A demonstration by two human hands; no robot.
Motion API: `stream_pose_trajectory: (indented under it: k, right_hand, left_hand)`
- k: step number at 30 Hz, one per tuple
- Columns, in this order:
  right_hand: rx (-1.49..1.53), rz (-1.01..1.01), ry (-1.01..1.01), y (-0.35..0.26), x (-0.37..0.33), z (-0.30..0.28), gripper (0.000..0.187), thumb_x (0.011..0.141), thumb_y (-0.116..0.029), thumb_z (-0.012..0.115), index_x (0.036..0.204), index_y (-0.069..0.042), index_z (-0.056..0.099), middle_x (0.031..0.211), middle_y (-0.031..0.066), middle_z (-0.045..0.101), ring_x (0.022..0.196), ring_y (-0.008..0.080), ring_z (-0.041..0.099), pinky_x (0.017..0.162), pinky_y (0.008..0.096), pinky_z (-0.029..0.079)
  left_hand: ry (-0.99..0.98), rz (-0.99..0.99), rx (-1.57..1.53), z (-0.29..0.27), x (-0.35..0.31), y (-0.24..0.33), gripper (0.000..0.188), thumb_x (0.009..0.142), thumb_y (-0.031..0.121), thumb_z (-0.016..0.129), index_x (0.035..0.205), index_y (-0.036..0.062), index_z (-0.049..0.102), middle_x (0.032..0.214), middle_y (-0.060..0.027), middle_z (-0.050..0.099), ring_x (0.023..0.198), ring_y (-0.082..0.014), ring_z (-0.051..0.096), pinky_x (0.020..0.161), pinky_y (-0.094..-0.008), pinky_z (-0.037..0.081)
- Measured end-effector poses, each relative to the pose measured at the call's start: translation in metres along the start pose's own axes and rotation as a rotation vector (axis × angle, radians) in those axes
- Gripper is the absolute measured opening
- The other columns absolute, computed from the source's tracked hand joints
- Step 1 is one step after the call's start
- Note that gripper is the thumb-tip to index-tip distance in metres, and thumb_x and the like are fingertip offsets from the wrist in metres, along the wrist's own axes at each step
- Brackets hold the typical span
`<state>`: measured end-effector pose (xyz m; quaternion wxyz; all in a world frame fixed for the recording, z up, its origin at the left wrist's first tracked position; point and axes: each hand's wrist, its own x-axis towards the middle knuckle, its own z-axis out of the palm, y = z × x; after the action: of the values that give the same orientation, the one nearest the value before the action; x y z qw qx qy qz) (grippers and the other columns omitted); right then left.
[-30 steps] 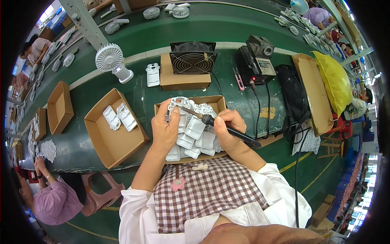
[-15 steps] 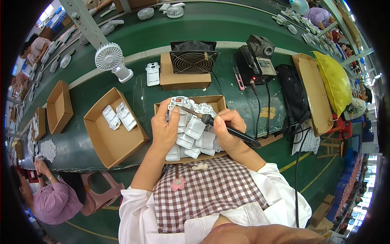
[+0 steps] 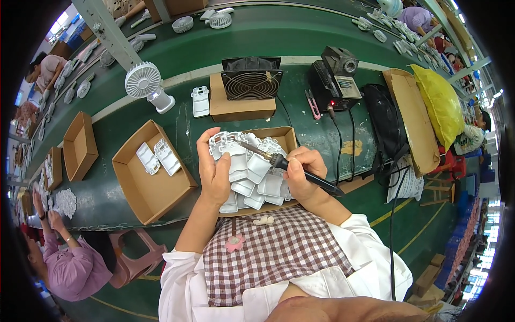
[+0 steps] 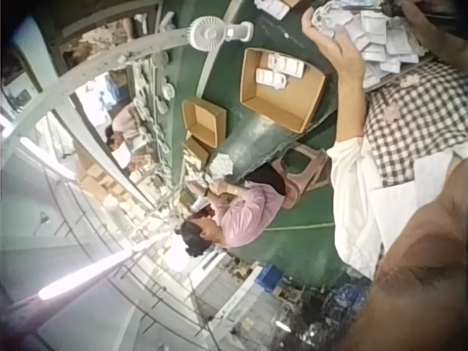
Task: The person solders internal electrical components and wires of small plastic fans with a soldering iron at an assembly station.
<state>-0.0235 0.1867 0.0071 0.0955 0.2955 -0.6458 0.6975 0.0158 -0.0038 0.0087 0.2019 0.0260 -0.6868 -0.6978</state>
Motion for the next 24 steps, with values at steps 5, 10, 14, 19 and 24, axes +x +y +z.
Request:
stream_pose_trajectory:
  k: [5,10,14,19,24]
  right_hand:
    - [0.074,-0.058,0.044,0.003,-0.002,-0.001,0.012,0.092,-0.013,0.051,0.089,-0.004,0.044,0.077,0.0108,0.055,0.054,0.0085,0.05,0.05,0.0218,0.044]
    - [0.028,-0.002,0.001,-0.001,-0.001,0.001,0.011,0.091,-0.01,0.053,0.088,-0.003,0.045,0.077,0.0104,0.055,0.054,0.0088,0.05,0.05,0.0224,0.044]
    - [-0.038,0.019,-0.065,-0.002,0.004,0.002,0.009,0.088,-0.004,0.056,0.086,-0.003,0.047,0.075,0.0085,0.056,0.055,0.0089,0.05,0.05,0.0226,0.042]
    - [-0.024,0.073,-0.058,-0.005,0.006,0.007,0.01,0.086,-0.004,0.06,0.084,-0.003,0.051,0.07,0.0068,0.057,0.055,0.0095,0.05,0.049,0.0237,0.04]
    - [-0.02,0.117,-0.037,-0.005,0.007,0.009,0.012,0.084,-0.007,0.064,0.081,-0.003,0.053,0.065,0.0064,0.058,0.053,0.011,0.05,0.047,0.0251,0.038]
  left_hand:
    - [0.031,0.138,0.177,0.002,0.0,-0.002,0.041,0.09,0.004,0.04,0.13,-0.003,0.033,0.115,-0.0157,0.052,0.097,-0.0168,0.053,0.088,-0.03,0.041]
    - [0.061,0.028,-0.03,0.003,0.0,-0.006,0.04,0.091,-0.004,0.038,0.13,-0.0025,0.034,0.112,-0.016,0.057,0.093,-0.0146,0.059,0.081,-0.0285,0.05]
    - [0.076,-0.103,-0.17,0.005,0.0,0.006,0.038,0.092,-0.001,0.041,0.13,-0.002,0.037,0.105,-0.013,0.06,0.085,-0.013,0.062,0.074,-0.0258,0.052]
    - [0.089,-0.113,-0.148,0.003,0.0,0.001,0.037,0.092,0.0,0.043,0.129,-0.002,0.041,0.098,-0.01,0.062,0.077,-0.0118,0.063,0.071,-0.0256,0.054]
    - [0.089,-0.136,-0.143,0.003,-0.002,-0.003,0.034,0.092,0.0,0.043,0.125,-0.0034,0.045,0.105,-0.0134,0.063,0.077,-0.0117,0.061,0.07,-0.0251,0.052]
